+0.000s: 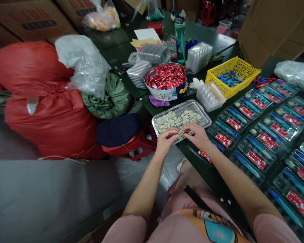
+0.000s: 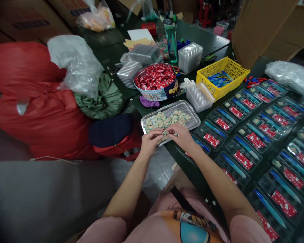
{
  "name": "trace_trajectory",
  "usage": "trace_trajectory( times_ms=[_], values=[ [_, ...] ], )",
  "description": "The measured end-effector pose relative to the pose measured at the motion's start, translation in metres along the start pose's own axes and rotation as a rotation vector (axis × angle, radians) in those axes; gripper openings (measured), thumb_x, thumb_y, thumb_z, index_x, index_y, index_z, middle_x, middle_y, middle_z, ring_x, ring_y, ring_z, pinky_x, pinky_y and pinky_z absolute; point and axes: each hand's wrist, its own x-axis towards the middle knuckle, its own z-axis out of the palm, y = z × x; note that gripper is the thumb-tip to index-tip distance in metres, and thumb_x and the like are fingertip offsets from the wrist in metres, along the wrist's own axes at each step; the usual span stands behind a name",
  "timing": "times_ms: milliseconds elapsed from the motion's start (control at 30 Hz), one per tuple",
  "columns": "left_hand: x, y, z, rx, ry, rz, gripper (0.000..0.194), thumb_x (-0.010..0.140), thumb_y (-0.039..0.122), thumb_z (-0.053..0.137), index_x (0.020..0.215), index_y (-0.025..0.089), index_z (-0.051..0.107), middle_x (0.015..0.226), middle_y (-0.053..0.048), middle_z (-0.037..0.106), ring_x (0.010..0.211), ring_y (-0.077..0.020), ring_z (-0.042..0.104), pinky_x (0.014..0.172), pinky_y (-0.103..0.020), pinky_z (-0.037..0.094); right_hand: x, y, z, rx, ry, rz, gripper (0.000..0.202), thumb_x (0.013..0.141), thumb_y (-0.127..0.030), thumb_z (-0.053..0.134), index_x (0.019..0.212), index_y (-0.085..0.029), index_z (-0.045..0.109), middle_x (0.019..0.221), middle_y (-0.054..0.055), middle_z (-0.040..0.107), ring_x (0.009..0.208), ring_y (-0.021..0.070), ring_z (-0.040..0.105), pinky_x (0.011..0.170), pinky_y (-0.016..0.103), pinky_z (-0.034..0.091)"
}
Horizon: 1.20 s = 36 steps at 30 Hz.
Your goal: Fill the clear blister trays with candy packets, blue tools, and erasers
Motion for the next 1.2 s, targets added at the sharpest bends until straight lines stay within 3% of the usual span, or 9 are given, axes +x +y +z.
trace_trajectory(
  times_ms=[200,333,433,633,800,900,1000,1100,1200],
  values=[
    [-0.003,0.001,0.008,0.075,0.055,0.013,0.024,0.067,0.031,0.077,0.086,0.018,0.071,0.097,-0.006,0.071,0.093,-0.0193,0.066,0.085,-0.033,0.053,0.003,0.003,0.0,-0.006,-0.03,-0.039,0.017,0.083,-0.015,0.063,0.099,-0.017,0.068,0.086,0.003,0.064,0.081,0.0145,0.058,0.079,0.028,0.048],
    [0.001,-0.008,0.018,0.023,0.13,-0.07,0.026,0.066,0.032,0.077,0.086,0.017,0.071,0.087,-0.004,0.072,0.083,-0.0167,0.066,0.079,-0.03,0.054,0.004,0.005,-0.013,-0.007,-0.047,-0.03,0.014,0.084,-0.021,0.065,0.096,-0.016,0.069,0.097,0.006,0.064,0.091,0.0149,0.059,0.083,0.027,0.048],
    [0.001,-0.014,0.029,-0.051,0.16,-0.131,0.029,0.063,0.033,0.078,0.086,0.017,0.072,0.082,-0.003,0.071,0.076,-0.0149,0.066,0.074,-0.028,0.055,0.0,0.0,-0.026,0.023,-0.108,0.048,0.013,0.085,-0.025,0.063,0.095,-0.017,0.068,0.091,0.003,0.066,0.081,0.0123,0.06,0.074,0.024,0.049],
    [-0.006,-0.013,0.053,-0.045,0.049,-0.094,0.024,0.068,0.033,0.076,0.087,0.019,0.072,0.087,-0.004,0.072,0.082,-0.0161,0.067,0.08,-0.03,0.055,-0.018,-0.005,-0.047,-0.037,-0.076,0.148,0.014,0.079,-0.015,0.062,0.092,-0.018,0.067,0.081,0.0,0.065,0.069,0.0097,0.058,0.069,0.021,0.048],
    [-0.01,-0.004,0.051,-0.037,-0.005,-0.028,0.015,0.076,0.029,0.07,0.088,0.021,0.071,0.095,-0.004,0.072,0.097,-0.0191,0.066,0.093,-0.035,0.051,-0.021,0.028,-0.108,-0.198,0.099,0.28,0.018,0.077,-0.019,0.062,0.092,-0.016,0.07,0.081,0.002,0.068,0.069,0.0113,0.059,0.067,0.023,0.047],
    [-0.012,-0.002,0.039,-0.006,0.041,-0.044,0.014,0.076,0.028,0.07,0.088,0.021,0.071,0.095,-0.004,0.072,0.098,-0.0195,0.066,0.095,-0.036,0.05,-0.014,0.056,-0.166,-0.336,0.295,0.459,0.02,0.078,-0.026,0.062,0.092,-0.014,0.07,0.079,0.004,0.07,0.068,0.0129,0.06,0.067,0.025,0.048],
    [-0.015,-0.001,0.03,0.024,0.122,-0.088,0.016,0.076,0.029,0.07,0.089,0.02,0.071,0.094,-0.004,0.073,0.096,-0.019,0.067,0.095,-0.036,0.05,-0.005,0.08,-0.208,-0.441,0.336,0.575,0.018,0.078,-0.028,0.063,0.087,-0.014,0.071,0.077,0.004,0.07,0.067,0.0138,0.06,0.068,0.026,0.047],
    [-0.017,0.0,0.025,0.072,0.174,-0.093,0.016,0.076,0.03,0.07,0.088,0.019,0.071,0.093,-0.004,0.073,0.094,-0.0194,0.067,0.093,-0.036,0.052,0.004,0.094,-0.219,-0.475,0.228,0.599,0.017,0.079,-0.028,0.064,0.086,-0.014,0.072,0.076,0.003,0.07,0.067,0.0136,0.059,0.067,0.025,0.045],
    [-0.018,0.001,0.024,0.093,0.186,-0.098,0.017,0.076,0.031,0.07,0.087,0.019,0.071,0.091,-0.004,0.073,0.092,-0.0195,0.068,0.092,-0.037,0.052,0.013,0.1,-0.211,-0.504,0.071,0.605,0.015,0.078,-0.026,0.066,0.085,-0.014,0.073,0.072,0.002,0.07,0.065,0.0125,0.058,0.065,0.023,0.043]
  ],
)
